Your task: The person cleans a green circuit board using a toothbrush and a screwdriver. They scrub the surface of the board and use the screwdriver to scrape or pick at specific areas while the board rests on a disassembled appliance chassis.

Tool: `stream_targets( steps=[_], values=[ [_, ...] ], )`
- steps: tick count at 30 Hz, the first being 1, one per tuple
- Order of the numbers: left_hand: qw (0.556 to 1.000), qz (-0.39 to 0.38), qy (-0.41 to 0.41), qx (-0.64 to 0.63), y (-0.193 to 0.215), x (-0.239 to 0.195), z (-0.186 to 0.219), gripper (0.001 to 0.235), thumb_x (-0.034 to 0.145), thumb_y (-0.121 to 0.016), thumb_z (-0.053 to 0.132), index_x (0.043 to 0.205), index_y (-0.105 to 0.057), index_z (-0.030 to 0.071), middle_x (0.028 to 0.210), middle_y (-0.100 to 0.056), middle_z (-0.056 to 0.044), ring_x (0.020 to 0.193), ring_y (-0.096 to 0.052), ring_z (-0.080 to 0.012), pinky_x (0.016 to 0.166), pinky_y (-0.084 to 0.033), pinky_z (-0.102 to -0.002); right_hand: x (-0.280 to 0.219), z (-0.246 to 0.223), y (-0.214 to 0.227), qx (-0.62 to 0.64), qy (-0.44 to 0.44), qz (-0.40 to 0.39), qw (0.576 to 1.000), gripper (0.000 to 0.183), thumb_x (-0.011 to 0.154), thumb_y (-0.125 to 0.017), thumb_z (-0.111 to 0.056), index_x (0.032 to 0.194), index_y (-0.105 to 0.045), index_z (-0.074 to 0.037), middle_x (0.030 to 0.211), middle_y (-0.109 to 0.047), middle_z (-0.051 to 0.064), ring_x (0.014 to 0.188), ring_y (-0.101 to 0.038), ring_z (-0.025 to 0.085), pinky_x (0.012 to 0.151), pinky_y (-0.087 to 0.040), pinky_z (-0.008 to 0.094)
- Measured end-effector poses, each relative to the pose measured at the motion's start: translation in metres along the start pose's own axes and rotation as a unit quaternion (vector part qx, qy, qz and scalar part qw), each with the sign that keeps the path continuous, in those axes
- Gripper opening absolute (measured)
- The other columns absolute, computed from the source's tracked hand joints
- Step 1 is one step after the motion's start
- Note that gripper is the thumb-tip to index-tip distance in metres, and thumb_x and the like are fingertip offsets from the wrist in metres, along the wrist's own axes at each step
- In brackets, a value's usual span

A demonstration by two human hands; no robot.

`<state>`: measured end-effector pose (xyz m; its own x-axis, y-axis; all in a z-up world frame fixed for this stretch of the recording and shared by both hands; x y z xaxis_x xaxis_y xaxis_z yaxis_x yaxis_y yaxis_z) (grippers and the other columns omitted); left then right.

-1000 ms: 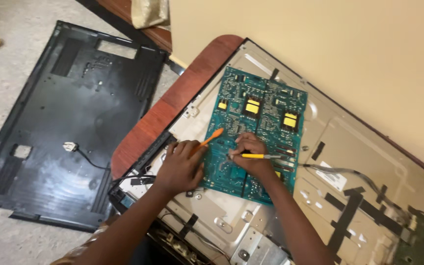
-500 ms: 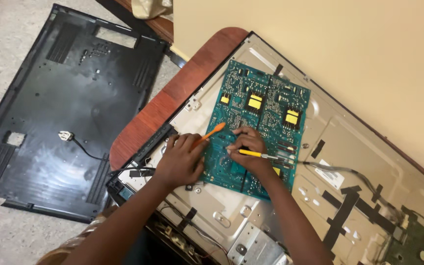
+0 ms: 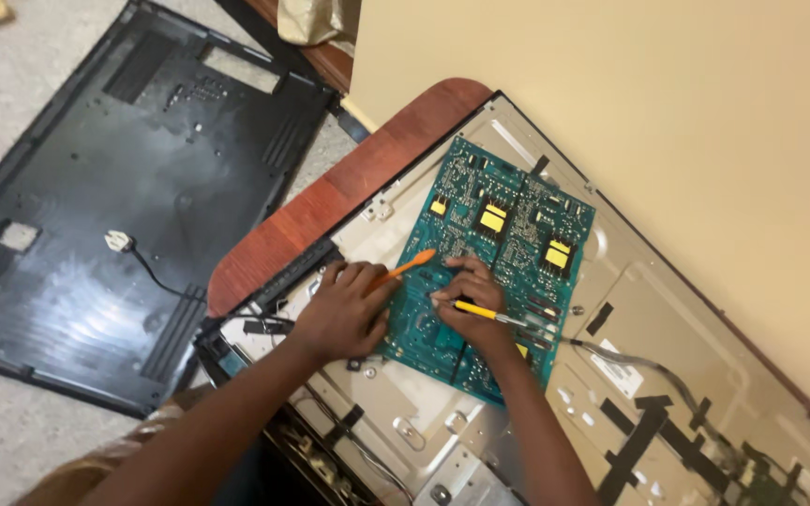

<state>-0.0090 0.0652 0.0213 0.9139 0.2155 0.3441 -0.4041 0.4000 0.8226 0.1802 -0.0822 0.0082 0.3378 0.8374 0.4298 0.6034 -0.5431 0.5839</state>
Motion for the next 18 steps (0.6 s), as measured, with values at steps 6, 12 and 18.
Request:
stream_targets(
  steps=[6,12,18],
  values=[
    [1.000,0.000,0.004,-0.003,-0.002,-0.004,-0.001,0.053,0.083,-0.062,0.027,0.132,-0.060,0.006,0.125,-0.059,-0.016,0.121,-0.054,-0.0319,0.103,-0.036,-0.052,-0.007,0.012,-0.007,-0.005,-0.003,0.022,1.000,0.018,0.076,-0.082,-0.003,0.073,-0.067,-0.012,0.079,-0.069,0.000,0.112,-0.068,0.023,0.107,-0.053,0.040],
    [0.999,-0.037,0.024,-0.005,-0.009,-0.003,0.007,0.054,0.081,-0.060,0.026,0.131,-0.059,0.005,0.127,-0.059,-0.016,0.123,-0.054,-0.0302,0.105,-0.036,-0.051,-0.012,0.009,-0.003,-0.003,0.010,0.006,1.000,0.017,0.068,-0.083,-0.002,0.074,-0.069,-0.010,0.080,-0.071,0.003,0.116,-0.066,0.028,0.117,-0.040,0.050],
    [1.000,-0.019,0.002,0.015,-0.004,0.002,0.004,0.053,0.080,-0.061,0.024,0.129,-0.062,0.004,0.124,-0.059,-0.017,0.121,-0.053,-0.0296,0.106,-0.033,-0.052,0.000,-0.002,-0.003,-0.057,0.040,0.020,0.997,0.016,0.067,-0.084,-0.004,0.072,-0.070,-0.010,0.080,-0.071,0.002,0.114,-0.068,0.028,0.108,-0.045,0.048]
  ],
)
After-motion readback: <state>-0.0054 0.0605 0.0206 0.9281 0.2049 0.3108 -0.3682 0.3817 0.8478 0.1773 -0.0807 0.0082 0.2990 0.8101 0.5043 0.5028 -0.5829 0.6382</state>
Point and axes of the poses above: each hand's wrist, its own x-axis towards the middle knuckle, its own y-axis out of the back of the hand, z = x × y, the point moved 3 cm from there along x, towards the middle knuckle
